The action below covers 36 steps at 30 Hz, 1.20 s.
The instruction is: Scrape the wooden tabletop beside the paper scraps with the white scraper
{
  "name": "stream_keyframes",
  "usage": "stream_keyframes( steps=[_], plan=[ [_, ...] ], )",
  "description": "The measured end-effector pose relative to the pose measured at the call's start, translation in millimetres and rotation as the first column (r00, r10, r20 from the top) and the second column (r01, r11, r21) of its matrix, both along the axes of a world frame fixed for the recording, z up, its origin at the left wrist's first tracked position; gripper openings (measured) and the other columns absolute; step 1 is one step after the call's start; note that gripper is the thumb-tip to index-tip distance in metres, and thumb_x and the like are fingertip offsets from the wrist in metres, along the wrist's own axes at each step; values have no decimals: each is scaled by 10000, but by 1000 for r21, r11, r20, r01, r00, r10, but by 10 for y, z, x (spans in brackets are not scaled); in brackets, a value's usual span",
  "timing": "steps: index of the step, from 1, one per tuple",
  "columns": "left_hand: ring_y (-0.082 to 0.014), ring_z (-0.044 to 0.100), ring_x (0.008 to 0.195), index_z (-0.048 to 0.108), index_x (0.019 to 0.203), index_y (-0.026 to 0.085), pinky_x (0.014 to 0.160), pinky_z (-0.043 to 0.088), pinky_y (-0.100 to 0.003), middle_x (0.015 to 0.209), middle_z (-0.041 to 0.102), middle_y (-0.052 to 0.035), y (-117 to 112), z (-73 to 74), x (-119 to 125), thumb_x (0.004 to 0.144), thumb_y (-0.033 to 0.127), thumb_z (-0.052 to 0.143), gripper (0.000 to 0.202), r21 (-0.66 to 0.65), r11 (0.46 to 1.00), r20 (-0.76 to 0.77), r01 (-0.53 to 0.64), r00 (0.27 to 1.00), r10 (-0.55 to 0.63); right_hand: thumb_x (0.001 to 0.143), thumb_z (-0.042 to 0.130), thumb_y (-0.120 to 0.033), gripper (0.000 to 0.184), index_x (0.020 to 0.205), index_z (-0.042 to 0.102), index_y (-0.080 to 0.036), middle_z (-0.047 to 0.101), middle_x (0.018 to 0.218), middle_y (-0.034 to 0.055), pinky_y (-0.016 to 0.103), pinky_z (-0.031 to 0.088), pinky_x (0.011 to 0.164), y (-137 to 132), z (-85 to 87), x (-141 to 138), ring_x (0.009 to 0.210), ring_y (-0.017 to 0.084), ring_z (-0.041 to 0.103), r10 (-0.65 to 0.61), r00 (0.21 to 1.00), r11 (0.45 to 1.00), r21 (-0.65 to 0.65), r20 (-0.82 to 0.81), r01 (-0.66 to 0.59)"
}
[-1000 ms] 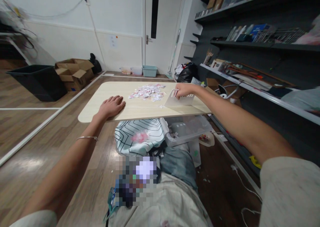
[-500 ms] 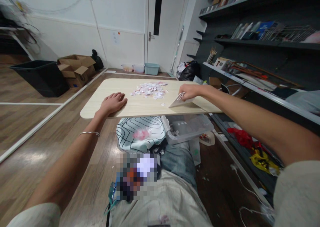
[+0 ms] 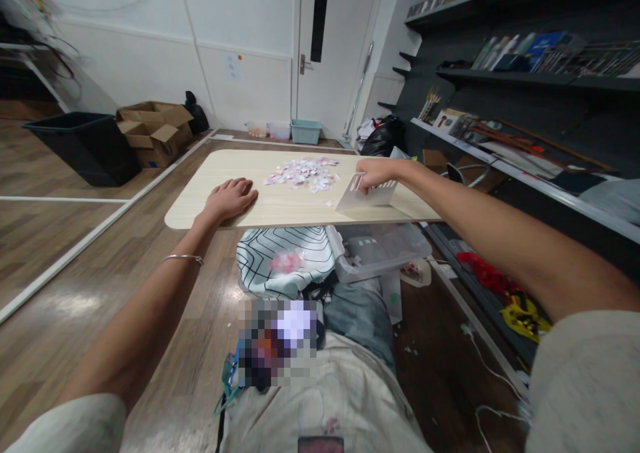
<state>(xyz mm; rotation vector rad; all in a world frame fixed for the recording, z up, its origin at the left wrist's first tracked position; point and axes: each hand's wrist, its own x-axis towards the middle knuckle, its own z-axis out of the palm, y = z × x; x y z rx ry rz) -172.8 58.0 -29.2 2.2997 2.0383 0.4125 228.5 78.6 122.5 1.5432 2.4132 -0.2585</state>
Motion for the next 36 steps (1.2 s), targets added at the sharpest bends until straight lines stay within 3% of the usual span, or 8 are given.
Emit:
stream_keyframes(
  steps=[9, 16, 22, 31, 36],
  plan=[
    [-344, 461, 1605, 605, 1594, 226, 1307, 364, -525, 1742, 532, -119, -17, 31, 18, 1074, 591, 304, 703, -17, 1000, -2, 1, 1000, -1, 636, 836, -340, 227, 719, 752, -146, 643, 668, 20, 287, 381, 627, -89, -11, 2, 702, 186, 584, 72, 996, 997, -19, 45, -71],
    [-349, 454, 1612, 616, 1590, 241, 1309, 368, -537, 1735, 546, -104, -30, 25, 25, 1072, 583, 335, 681, -1, 1000, 20, -6, 1000, 6, 662, 828, -305, 224, 791, 804, -124, 711, 759, 59, 306, 406, 689, -131, -22, 76, 812, 225, 625, 84, 996, 995, -48, 29, -83],
    [-348, 460, 1605, 635, 1569, 263, 1298, 383, -526, 1714, 570, -94, -58, 60, 39, 1075, 568, 349, 647, -3, 1000, 11, -16, 1000, 16, 704, 823, -361, 266, 834, 832, -129, 723, 734, 57, 312, 405, 671, -163, -48, 203, 788, 224, 633, 118, 993, 992, -54, 2, -117],
    [-355, 445, 1613, 628, 1567, 262, 1305, 368, -535, 1732, 543, -99, -86, 86, 48, 1064, 576, 335, 662, -17, 1000, 28, -8, 1000, 9, 697, 858, -362, 265, 818, 825, -128, 745, 766, 97, 343, 415, 680, -169, -42, 196, 804, 260, 648, 35, 999, 998, -51, -14, -35],
    [-347, 449, 1607, 629, 1558, 289, 1306, 360, -528, 1702, 575, -87, -85, 81, 44, 1058, 584, 339, 649, -14, 1000, 40, -10, 999, 10, 680, 847, -338, 225, 790, 821, -143, 713, 712, 63, 327, 397, 671, -245, -49, 221, 789, 240, 635, 31, 999, 999, -37, -25, -32]
  ],
)
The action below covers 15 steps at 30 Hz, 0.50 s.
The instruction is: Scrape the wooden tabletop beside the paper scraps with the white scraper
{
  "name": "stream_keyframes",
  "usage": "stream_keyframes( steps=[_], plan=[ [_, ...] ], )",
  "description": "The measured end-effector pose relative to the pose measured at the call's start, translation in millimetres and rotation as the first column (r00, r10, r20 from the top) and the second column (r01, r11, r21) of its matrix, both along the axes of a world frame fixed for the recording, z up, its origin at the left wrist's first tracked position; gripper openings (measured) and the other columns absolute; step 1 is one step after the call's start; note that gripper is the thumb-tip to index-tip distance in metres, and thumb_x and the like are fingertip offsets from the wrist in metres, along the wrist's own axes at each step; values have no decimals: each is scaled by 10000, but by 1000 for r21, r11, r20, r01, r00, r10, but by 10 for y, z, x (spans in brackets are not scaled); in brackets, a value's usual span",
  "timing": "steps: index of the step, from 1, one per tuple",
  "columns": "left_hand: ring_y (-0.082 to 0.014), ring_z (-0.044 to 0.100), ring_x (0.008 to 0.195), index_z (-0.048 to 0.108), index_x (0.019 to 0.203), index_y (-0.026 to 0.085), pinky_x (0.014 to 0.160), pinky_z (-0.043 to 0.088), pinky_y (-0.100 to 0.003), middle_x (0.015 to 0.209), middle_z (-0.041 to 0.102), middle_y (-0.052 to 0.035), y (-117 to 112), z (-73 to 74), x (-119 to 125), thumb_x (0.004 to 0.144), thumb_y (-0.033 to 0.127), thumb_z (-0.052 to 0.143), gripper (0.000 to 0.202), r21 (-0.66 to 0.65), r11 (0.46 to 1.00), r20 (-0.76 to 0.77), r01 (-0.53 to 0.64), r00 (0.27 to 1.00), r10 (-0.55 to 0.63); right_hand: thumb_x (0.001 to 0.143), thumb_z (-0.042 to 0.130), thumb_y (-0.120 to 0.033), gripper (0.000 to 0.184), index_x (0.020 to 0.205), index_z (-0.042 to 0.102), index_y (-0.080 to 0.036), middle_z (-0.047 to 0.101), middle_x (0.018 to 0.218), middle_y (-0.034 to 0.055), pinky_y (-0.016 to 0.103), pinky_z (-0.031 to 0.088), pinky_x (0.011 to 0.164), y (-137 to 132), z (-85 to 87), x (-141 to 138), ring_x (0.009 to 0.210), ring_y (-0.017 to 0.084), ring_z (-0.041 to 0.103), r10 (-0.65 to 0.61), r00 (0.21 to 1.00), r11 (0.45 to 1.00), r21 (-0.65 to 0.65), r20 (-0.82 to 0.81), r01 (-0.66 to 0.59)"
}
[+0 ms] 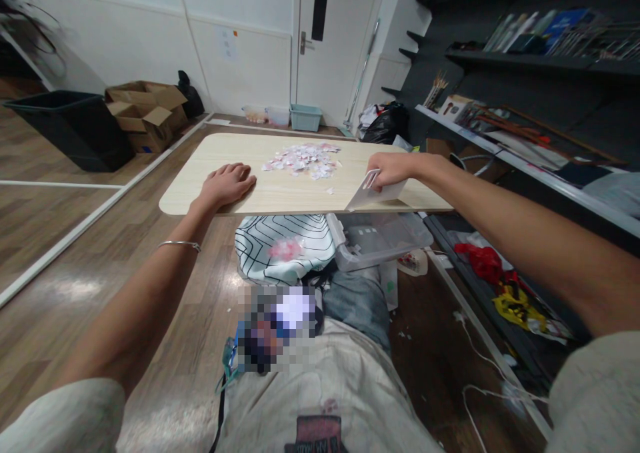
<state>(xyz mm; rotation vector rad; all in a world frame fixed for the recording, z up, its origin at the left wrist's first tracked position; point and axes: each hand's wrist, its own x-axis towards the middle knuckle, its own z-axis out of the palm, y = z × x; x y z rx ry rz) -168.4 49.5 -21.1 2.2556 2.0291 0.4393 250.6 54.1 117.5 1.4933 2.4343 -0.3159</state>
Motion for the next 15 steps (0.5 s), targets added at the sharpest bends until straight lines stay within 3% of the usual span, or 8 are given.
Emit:
stream_keyframes(
  steps=[15],
  plan=[
    [-353, 445, 1613, 622, 1573, 273, 1302, 373, -538, 1725, 551, -89, -6, 18, 8, 1057, 588, 321, 676, -9, 1000, -24, 0, 1000, 0, 720, 791, -348, 194, 701, 775, -156, 663, 661, 27, 314, 364, 708, -153, 10, 48, 782, 202, 579, 26, 999, 999, -24, -34, -27]
  ],
)
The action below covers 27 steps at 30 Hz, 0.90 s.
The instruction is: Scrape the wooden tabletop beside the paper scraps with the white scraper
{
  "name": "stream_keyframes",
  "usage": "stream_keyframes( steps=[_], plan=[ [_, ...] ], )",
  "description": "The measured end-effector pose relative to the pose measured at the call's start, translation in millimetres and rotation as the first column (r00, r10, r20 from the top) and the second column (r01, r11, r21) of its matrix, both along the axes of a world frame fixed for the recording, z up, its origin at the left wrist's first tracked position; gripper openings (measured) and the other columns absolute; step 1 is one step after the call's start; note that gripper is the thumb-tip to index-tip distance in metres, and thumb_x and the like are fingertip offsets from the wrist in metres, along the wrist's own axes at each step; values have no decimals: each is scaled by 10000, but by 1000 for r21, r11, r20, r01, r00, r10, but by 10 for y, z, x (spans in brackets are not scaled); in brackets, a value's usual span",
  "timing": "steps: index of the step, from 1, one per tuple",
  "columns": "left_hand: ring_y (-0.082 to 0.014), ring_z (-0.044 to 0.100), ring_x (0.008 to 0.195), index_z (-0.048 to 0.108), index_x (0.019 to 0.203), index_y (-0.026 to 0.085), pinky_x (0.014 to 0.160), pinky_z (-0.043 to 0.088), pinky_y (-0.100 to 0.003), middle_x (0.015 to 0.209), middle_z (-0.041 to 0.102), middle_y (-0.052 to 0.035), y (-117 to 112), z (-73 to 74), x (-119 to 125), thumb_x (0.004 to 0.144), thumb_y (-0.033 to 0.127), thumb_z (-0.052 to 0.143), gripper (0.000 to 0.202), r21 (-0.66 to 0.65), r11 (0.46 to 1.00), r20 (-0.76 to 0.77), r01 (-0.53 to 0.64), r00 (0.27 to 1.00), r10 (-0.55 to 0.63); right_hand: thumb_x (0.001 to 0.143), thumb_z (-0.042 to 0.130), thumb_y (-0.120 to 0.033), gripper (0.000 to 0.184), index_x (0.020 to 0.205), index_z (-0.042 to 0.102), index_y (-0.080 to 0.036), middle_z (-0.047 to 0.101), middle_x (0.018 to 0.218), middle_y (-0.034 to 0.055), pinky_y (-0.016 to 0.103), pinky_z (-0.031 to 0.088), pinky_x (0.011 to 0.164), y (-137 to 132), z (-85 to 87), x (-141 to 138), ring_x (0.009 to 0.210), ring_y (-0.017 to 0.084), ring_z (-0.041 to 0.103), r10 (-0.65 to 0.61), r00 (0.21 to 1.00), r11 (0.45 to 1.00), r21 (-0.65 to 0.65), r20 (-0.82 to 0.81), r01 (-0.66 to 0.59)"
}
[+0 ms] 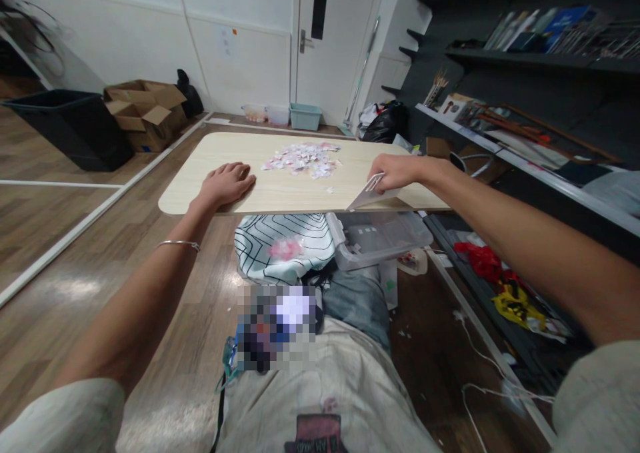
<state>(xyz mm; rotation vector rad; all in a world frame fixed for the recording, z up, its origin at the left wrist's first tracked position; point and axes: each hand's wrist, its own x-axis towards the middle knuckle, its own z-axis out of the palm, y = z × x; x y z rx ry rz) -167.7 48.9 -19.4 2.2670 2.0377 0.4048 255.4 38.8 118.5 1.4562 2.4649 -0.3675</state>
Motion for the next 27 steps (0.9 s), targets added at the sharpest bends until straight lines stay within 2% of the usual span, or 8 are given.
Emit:
stream_keyframes(
  steps=[5, 13, 21, 27],
  plan=[
    [-345, 436, 1619, 622, 1571, 284, 1304, 363, -525, 1730, 545, -87, -2, -8, -6, 1061, 581, 328, 660, -4, 1000, 3, 2, 1000, -2, 725, 778, -342, 175, 697, 769, -170, 661, 666, 18, 313, 367, 710, -15, 14, -25, 770, 194, 563, -5, 1000, 1000, -3, 25, 5],
    [-347, 431, 1620, 611, 1583, 289, 1308, 347, -534, 1733, 540, -87, 8, -8, -3, 1065, 586, 313, 668, 0, 1000, 5, 0, 1000, 0, 693, 753, -293, 155, 626, 693, -167, 541, 582, -14, 298, 342, 662, 4, 0, 6, 679, 154, 500, 33, 999, 999, -21, 18, -33],
    [-346, 445, 1591, 615, 1542, 239, 1312, 337, -518, 1737, 525, -111, -37, 26, 12, 1104, 562, 284, 637, -11, 1000, -23, 18, 1000, -19, 724, 808, -393, 242, 728, 785, -153, 628, 666, 11, 300, 363, 688, 6, 4, 42, 744, 183, 561, 3, 1000, 1000, -2, -2, -3],
    [-336, 457, 1544, 605, 1513, 195, 1306, 328, -525, 1724, 538, -134, -50, 31, 0, 1140, 518, 336, 562, -7, 999, 3, 41, 999, -41, 708, 812, -401, 254, 769, 816, -154, 630, 656, 13, 306, 358, 688, 42, -16, 56, 760, 195, 565, -5, 1000, 1000, 22, -11, 5]
  ],
)
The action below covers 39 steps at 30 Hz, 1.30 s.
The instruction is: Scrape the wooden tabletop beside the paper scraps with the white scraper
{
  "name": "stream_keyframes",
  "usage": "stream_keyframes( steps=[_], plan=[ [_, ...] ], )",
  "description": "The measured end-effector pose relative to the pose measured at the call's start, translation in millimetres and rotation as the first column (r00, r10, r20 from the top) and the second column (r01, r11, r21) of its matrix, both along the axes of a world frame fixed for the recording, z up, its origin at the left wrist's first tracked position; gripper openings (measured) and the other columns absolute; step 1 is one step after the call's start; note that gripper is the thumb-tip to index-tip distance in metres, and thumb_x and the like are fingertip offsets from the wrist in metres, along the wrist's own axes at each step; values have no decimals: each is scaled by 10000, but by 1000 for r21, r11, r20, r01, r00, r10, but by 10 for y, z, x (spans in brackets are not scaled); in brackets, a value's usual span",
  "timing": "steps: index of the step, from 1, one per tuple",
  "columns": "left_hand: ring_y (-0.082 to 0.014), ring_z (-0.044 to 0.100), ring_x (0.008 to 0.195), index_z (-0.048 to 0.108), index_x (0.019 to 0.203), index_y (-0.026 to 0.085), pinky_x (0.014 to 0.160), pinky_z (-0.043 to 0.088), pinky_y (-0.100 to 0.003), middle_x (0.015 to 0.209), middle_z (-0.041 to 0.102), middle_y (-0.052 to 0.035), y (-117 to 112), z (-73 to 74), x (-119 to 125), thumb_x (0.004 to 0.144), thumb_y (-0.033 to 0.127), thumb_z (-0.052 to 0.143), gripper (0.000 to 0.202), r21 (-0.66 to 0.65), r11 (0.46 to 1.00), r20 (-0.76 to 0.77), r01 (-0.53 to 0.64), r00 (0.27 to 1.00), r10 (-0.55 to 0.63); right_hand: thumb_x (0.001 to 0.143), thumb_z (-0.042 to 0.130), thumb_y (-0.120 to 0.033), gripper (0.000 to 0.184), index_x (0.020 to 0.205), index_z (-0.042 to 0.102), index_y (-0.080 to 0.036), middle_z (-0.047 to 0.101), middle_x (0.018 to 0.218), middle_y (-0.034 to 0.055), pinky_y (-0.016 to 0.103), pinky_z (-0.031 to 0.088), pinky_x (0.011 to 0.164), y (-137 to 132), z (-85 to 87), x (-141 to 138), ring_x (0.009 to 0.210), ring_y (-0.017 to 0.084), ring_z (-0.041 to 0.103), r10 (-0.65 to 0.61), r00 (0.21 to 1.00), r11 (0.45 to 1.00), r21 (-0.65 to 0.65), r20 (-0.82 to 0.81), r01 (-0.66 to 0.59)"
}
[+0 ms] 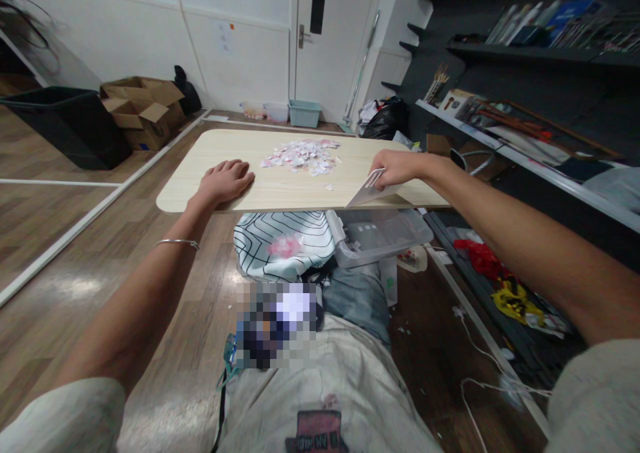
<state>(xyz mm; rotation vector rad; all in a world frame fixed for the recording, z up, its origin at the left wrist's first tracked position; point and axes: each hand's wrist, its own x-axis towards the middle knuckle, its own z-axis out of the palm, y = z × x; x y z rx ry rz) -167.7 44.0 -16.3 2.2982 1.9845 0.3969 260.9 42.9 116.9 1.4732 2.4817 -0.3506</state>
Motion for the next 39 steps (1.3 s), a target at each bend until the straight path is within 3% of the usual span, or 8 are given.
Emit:
stream_keyframes(
  steps=[9, 20, 26, 29, 34, 39],
  plan=[
    [-337, 436, 1560, 587, 1527, 177, 1315, 313, -523, 1742, 517, -133, -4, 14, 4, 1145, 513, 326, 572, -18, 1000, 2, 2, 1000, -2, 706, 813, -398, 263, 768, 825, -142, 620, 640, 15, 299, 368, 661, 20, -25, -27, 723, 189, 569, -22, 1000, 998, 58, 20, 21],
    [-355, 431, 1583, 569, 1562, 169, 1319, 311, -544, 1762, 492, -142, -6, 27, 5, 1148, 509, 329, 587, -27, 1000, 4, 7, 1000, -7, 687, 836, -400, 267, 781, 811, -151, 641, 680, 5, 292, 391, 686, -30, -24, -9, 764, 201, 606, -49, 998, 998, 24, -29, 50],
    [-336, 407, 1616, 542, 1614, 195, 1324, 311, -530, 1784, 458, -138, 1, 31, 16, 1143, 531, 276, 637, -42, 999, -42, -13, 999, 11, 735, 866, -482, 344, 811, 835, -148, 701, 689, 34, 313, 422, 677, 58, -16, -51, 754, 224, 653, 10, 1000, 998, 64, -28, -8],
    [-319, 390, 1632, 528, 1630, 205, 1328, 309, -516, 1796, 442, -131, 1, 35, 20, 1143, 540, 268, 645, -60, 998, -51, -29, 998, 26, 812, 864, -557, 424, 856, 850, -135, 768, 765, 94, 339, 453, 721, 134, 36, -95, 811, 250, 687, 67, 995, 993, 92, 72, -73],
    [-320, 410, 1612, 545, 1604, 181, 1325, 312, -526, 1784, 457, -148, 3, 21, 9, 1143, 540, 291, 637, -41, 999, -27, -10, 1000, 9, 961, 722, -730, 731, 980, 845, -10, 811, 971, 231, 379, 465, 849, 256, 117, -134, 994, 289, 735, 85, 938, 973, 176, 335, -151],
    [-321, 424, 1598, 573, 1574, 193, 1315, 323, -525, 1764, 483, -141, -7, 10, 12, 1141, 541, 298, 619, -25, 1000, -11, -14, 1000, 14, 979, 622, -819, 800, 1082, 868, -65, 827, 1064, 229, 403, 484, 885, 271, 81, -143, 1076, 329, 756, 156, 905, 945, 206, 395, -253]
  ],
)
